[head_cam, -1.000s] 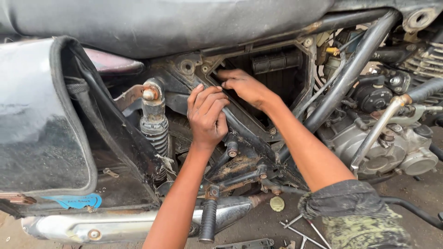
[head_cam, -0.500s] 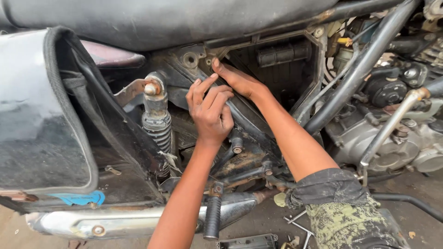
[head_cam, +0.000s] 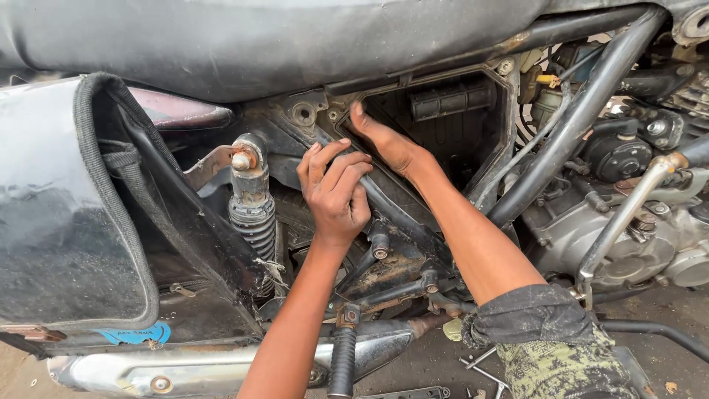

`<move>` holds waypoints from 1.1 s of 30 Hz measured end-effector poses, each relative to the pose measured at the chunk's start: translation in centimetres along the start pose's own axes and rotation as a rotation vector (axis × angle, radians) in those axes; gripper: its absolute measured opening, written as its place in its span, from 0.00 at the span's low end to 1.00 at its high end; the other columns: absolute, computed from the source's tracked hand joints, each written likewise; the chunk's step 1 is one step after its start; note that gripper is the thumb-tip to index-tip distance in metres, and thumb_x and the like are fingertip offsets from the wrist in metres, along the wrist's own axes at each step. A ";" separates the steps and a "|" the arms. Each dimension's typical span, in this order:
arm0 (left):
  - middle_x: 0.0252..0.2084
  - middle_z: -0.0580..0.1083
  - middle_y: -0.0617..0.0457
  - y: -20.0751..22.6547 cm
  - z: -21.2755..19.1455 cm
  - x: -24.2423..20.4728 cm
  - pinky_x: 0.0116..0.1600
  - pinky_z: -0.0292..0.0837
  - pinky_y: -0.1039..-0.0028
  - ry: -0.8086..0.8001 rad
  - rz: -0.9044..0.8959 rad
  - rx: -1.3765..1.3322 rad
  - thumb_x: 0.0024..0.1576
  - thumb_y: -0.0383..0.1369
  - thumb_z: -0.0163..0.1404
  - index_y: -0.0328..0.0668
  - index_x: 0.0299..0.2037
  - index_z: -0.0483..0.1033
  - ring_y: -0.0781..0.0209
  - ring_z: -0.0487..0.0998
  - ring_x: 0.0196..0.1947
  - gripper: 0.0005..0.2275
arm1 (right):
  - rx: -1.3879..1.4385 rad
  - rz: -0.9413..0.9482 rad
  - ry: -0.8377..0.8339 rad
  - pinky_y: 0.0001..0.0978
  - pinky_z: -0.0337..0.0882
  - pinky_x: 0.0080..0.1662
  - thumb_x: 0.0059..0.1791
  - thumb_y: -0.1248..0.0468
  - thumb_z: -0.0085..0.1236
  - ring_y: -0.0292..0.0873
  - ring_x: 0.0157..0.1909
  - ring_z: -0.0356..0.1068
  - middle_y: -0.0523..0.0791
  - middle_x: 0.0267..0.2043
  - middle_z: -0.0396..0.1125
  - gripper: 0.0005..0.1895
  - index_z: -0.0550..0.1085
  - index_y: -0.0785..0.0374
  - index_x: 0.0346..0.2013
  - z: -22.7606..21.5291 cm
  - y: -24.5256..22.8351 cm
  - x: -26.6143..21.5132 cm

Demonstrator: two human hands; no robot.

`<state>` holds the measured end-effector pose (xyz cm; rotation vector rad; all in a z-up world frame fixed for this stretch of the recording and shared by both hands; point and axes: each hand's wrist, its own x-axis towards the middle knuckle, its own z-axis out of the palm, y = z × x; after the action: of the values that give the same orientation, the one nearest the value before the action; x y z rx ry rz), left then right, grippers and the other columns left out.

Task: Clean the motorcycle air filter and air box using a cloth.

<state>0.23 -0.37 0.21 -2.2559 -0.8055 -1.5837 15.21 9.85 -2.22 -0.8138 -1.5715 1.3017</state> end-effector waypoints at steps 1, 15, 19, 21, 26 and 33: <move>0.41 0.79 0.56 0.0 0.0 0.0 0.71 0.56 0.55 0.000 -0.001 0.001 0.49 0.21 0.47 0.41 0.33 0.78 0.54 0.73 0.60 0.08 | 0.000 0.001 -0.001 0.42 0.44 0.73 0.42 0.19 0.31 0.52 0.79 0.43 0.56 0.77 0.48 0.64 0.55 0.70 0.72 -0.1 0.4 0.3; 0.41 0.79 0.57 0.0 -0.2 0.0 0.72 0.56 0.56 -0.004 -0.008 0.002 0.49 0.21 0.48 0.41 0.33 0.78 0.55 0.73 0.60 0.07 | 0.140 -0.016 0.016 0.46 0.44 0.74 0.47 0.24 0.35 0.53 0.80 0.42 0.58 0.78 0.47 0.59 0.52 0.69 0.74 -0.4 1.5 0.4; 0.41 0.79 0.56 0.1 -0.3 0.1 0.72 0.56 0.56 -0.015 0.006 0.009 0.49 0.22 0.47 0.41 0.33 0.78 0.54 0.73 0.59 0.07 | 0.228 0.029 -0.044 0.47 0.46 0.74 0.48 0.26 0.33 0.53 0.81 0.39 0.55 0.80 0.38 0.58 0.40 0.65 0.78 -0.7 1.8 0.6; 0.42 0.78 0.56 0.2 -0.2 0.0 0.72 0.55 0.56 -0.006 0.010 0.007 0.52 0.22 0.49 0.40 0.34 0.78 0.54 0.73 0.60 0.06 | 0.159 0.041 -0.048 0.44 0.47 0.74 0.48 0.26 0.31 0.51 0.81 0.39 0.53 0.81 0.34 0.58 0.36 0.64 0.77 -0.3 1.1 0.0; 0.42 0.79 0.56 0.2 0.2 -0.2 0.72 0.56 0.56 -0.009 0.003 0.023 0.50 0.22 0.48 0.41 0.34 0.78 0.54 0.73 0.60 0.07 | 0.126 0.015 -0.021 0.38 0.47 0.73 0.52 0.31 0.34 0.47 0.79 0.43 0.54 0.80 0.41 0.53 0.45 0.70 0.75 -1.0 2.8 -0.5; 0.43 0.78 0.56 0.0 -0.3 -0.2 0.72 0.55 0.56 -0.023 0.006 0.013 0.50 0.21 0.48 0.41 0.35 0.78 0.54 0.73 0.61 0.08 | 0.072 -0.007 -0.003 0.38 0.53 0.69 0.56 0.44 0.45 0.46 0.69 0.57 0.53 0.69 0.60 0.37 0.62 0.74 0.66 -0.2 1.9 -0.4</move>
<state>-0.11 -0.57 0.15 -2.2695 -0.8127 -1.5474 15.47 9.99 -4.15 -0.7613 -1.5196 1.3465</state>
